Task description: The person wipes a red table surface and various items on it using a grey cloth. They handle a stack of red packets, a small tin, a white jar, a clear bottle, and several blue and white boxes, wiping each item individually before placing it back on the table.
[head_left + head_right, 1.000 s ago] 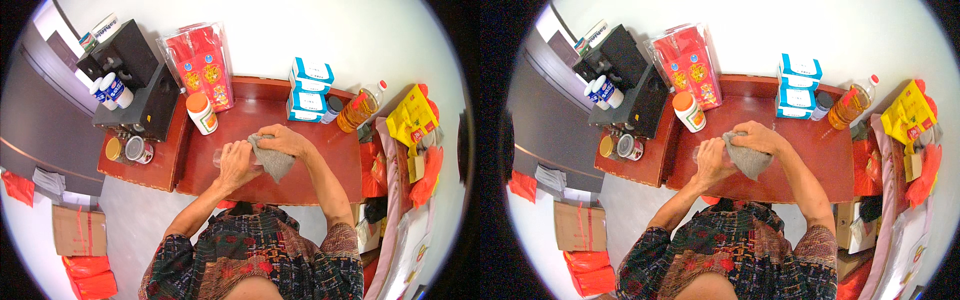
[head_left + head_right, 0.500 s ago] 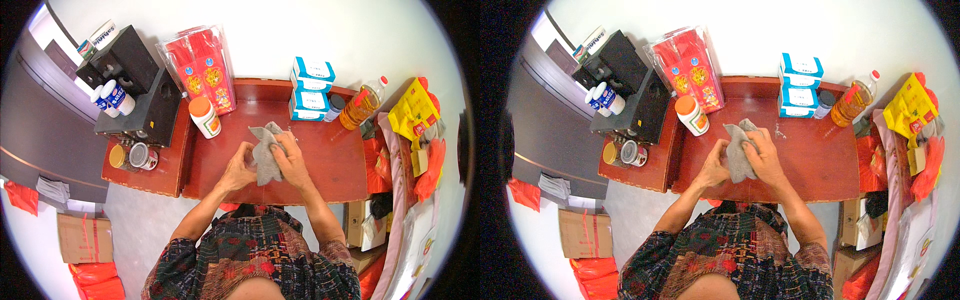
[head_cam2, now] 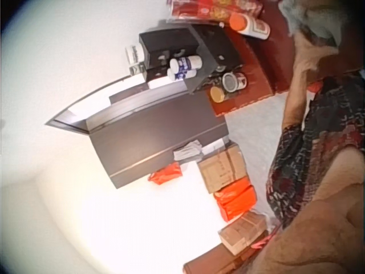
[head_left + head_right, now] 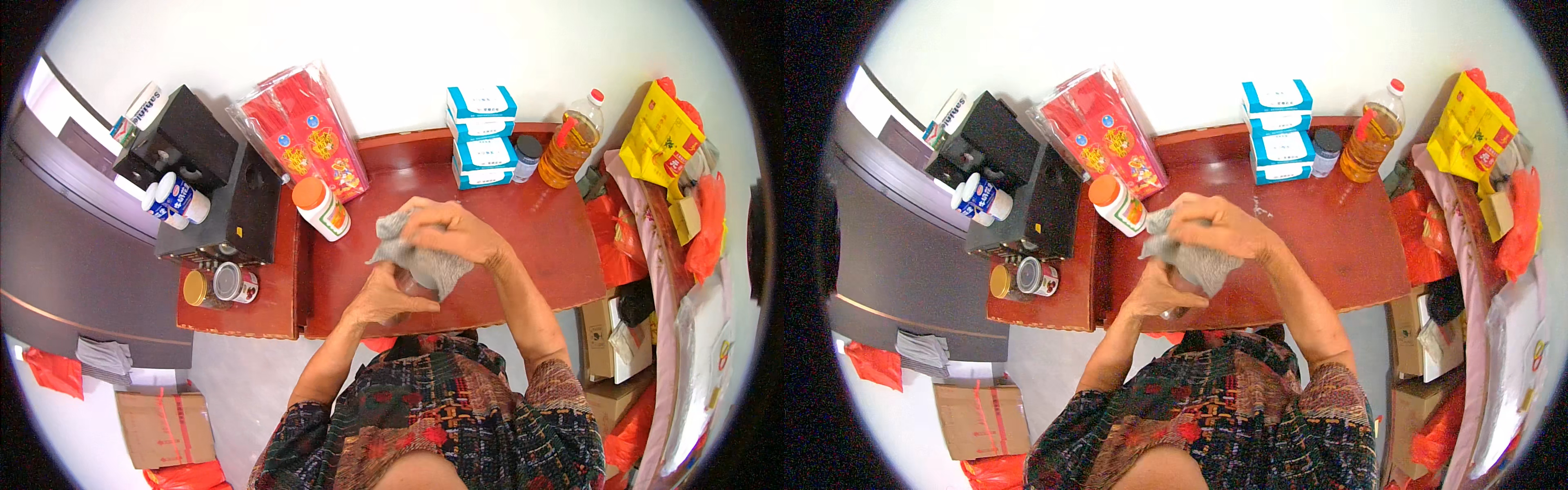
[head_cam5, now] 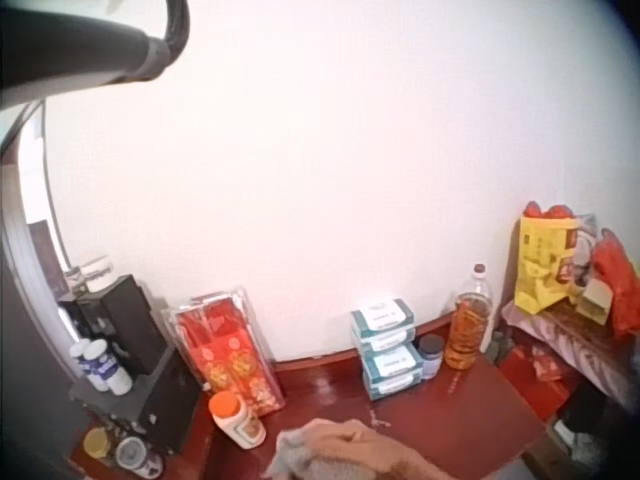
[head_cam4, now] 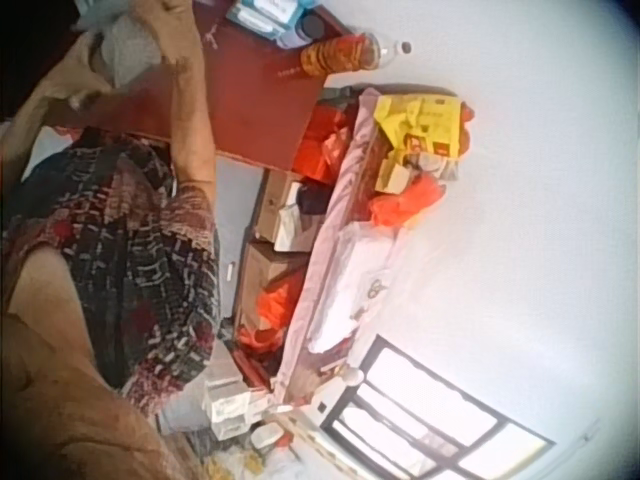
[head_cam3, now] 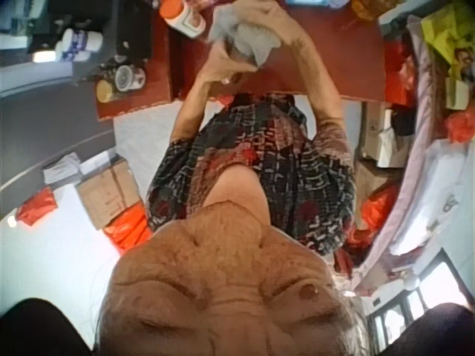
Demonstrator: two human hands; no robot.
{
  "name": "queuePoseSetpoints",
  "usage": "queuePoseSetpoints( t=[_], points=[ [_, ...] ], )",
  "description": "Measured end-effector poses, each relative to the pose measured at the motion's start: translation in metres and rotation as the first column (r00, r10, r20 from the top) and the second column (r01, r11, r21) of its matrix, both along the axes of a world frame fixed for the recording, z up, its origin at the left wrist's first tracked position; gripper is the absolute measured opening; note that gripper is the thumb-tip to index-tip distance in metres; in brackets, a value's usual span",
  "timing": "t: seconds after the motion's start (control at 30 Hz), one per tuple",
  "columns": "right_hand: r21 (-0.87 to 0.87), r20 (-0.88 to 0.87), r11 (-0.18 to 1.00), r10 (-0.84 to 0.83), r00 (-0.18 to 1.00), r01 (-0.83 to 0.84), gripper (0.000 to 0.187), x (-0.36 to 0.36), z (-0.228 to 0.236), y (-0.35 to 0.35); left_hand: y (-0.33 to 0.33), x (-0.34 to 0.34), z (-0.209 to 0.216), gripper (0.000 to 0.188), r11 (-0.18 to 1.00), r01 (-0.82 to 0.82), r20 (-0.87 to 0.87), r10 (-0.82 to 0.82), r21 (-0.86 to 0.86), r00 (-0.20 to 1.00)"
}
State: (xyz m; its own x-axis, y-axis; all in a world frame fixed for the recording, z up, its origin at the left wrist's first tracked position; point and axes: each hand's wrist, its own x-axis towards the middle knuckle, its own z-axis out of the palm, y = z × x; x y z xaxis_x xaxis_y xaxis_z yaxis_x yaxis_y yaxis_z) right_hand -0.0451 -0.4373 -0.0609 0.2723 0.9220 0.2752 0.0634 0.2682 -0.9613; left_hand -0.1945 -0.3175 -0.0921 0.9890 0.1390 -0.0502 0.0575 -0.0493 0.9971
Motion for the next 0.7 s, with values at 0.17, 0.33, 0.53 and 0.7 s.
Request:
queuePoseSetpoints(
  t=[0.17, 0.33, 0.53, 0.7],
  points=[
    [0.113, -0.529, 0.942, -0.211, 0.822, 0.315, 0.035, -0.028, -0.004, 0.020, -0.003, 0.015, -0.002, 0.066, 0.911, -0.050, 0.270, 0.173, -0.408, 0.947],
    [0.235, 0.085, 0.750, -0.649, 0.756, 0.618, 0.040, -0.047, -0.035, 0.037, 0.005, 0.023, -0.005, 0.049, 0.895, -0.211, 0.369, 0.364, -0.393, 0.855],
    [0.198, 0.388, 0.667, -0.727, 0.567, 0.718, 0.048, -0.097, -0.075, 0.023, 0.022, 0.027, -0.008, 0.054, 0.822, -0.292, 0.338, 0.487, -0.489, 0.805],
    [0.290, 0.384, 0.585, -0.796, 0.467, 0.758, 0.045, -0.097, -0.072, 0.019, 0.012, 0.024, -0.018, 0.061, 0.815, -0.305, 0.271, 0.477, -0.492, 0.836]
  ],
)
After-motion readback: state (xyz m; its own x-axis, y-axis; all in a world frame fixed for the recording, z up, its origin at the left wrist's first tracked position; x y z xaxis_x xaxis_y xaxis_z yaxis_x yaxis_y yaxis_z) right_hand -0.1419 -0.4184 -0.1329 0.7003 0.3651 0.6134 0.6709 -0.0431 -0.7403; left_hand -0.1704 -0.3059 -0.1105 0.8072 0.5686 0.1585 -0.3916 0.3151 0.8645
